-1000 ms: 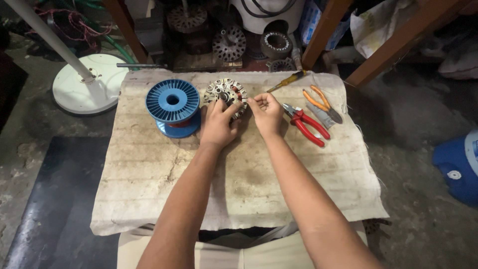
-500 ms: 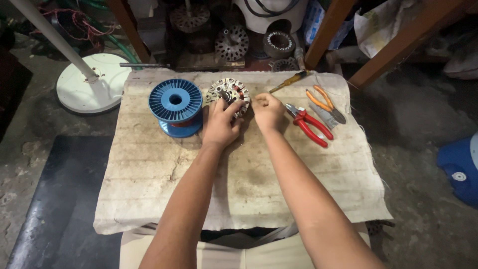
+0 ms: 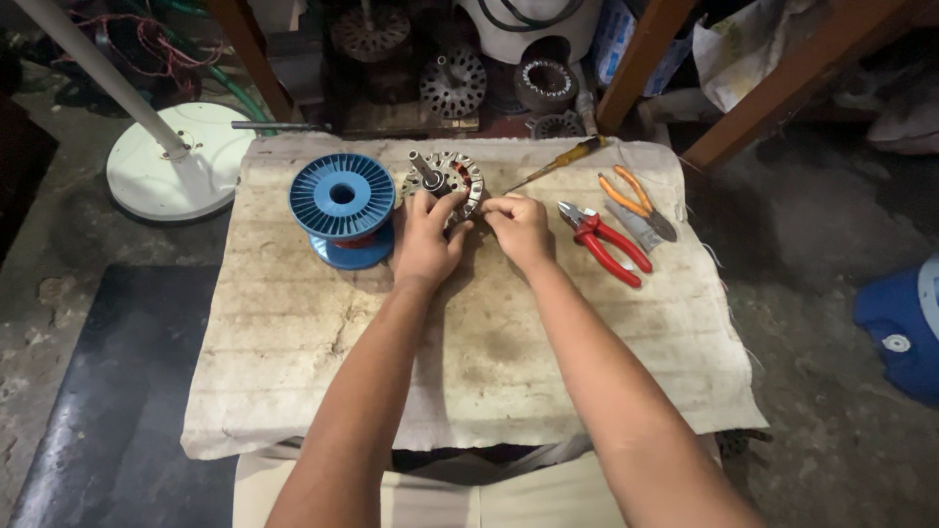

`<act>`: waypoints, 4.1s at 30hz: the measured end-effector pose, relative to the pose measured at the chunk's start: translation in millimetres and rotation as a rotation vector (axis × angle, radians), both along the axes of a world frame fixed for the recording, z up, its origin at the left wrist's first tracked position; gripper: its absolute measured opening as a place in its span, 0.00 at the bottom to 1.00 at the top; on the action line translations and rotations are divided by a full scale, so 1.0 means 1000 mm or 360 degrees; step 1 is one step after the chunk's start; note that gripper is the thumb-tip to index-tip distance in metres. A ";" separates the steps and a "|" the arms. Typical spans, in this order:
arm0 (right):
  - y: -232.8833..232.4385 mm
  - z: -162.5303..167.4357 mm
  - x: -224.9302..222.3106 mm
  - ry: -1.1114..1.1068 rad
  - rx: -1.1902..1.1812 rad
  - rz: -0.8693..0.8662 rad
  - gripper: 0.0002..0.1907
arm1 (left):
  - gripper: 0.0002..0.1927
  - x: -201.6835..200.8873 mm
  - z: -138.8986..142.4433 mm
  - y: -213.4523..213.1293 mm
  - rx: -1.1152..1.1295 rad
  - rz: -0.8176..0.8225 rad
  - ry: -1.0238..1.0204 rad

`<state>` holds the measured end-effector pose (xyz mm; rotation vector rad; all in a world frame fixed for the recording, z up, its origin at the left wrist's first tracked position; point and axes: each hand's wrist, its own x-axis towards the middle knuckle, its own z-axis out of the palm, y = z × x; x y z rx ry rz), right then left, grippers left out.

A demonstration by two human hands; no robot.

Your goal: The person winds copper wire from a blue spool onto the slots of a motor armature stator on a cloth-covered workbench, guiding and pressing the wire into place by hand and turning the armature as they work. They occasionally reposition the spool and continue winding around the armature segments.

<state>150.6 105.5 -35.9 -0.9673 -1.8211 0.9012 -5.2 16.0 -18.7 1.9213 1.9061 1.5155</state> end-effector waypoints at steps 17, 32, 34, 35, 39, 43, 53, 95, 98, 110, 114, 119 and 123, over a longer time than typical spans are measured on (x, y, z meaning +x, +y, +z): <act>-0.022 0.024 -0.013 0.0145 0.0364 0.0170 0.06 | 0.23 -0.004 0.003 -0.001 -0.0107 -0.0082 0.0142; 0.008 -0.021 -0.006 0.0671 -0.0166 -0.0019 0.05 | 0.22 0.000 0.013 -0.007 -0.0164 -0.0034 0.0177; 0.009 -0.022 -0.010 0.0697 -0.0171 0.0041 0.05 | 0.20 -0.001 0.013 -0.007 -0.0176 -0.0049 0.0243; 0.009 -0.021 -0.011 0.0713 -0.0165 0.0060 0.06 | 0.20 -0.001 0.013 -0.007 -0.0185 -0.0054 0.0276; 0.008 -0.020 -0.013 0.0729 -0.0121 0.0101 0.06 | 0.25 0.001 0.014 -0.008 -0.0192 -0.0014 0.0398; 0.006 -0.018 -0.012 0.0693 -0.0219 0.0128 0.08 | 0.27 0.004 0.018 -0.008 -0.0199 0.0044 0.0329; 0.009 -0.020 -0.012 0.0534 0.0016 -0.0350 0.04 | 0.30 0.005 0.024 -0.011 -0.0237 0.0062 0.0398; -0.012 0.005 -0.007 -0.0053 0.0020 -0.0035 0.05 | 0.29 -0.002 0.014 -0.005 -0.0217 -0.0054 0.0328; -0.010 0.000 -0.009 0.0045 -0.0054 -0.0006 0.04 | 0.28 -0.010 0.018 -0.005 -0.0133 -0.0206 0.0273; -0.010 -0.003 -0.009 0.0184 0.0024 0.0145 0.12 | 0.30 -0.010 0.018 -0.003 -0.0308 -0.0166 0.0183; -0.009 0.002 -0.010 0.0154 -0.0018 0.0246 0.15 | 0.30 -0.011 0.017 -0.003 -0.0283 -0.0161 0.0125; -0.009 -0.002 -0.008 0.0232 -0.0124 0.0269 0.19 | 0.31 -0.002 0.007 -0.001 -0.0163 -0.0059 0.0167; -0.008 -0.001 -0.009 0.0178 -0.0083 0.0291 0.22 | 0.27 -0.006 0.003 -0.002 -0.0279 -0.0032 0.0268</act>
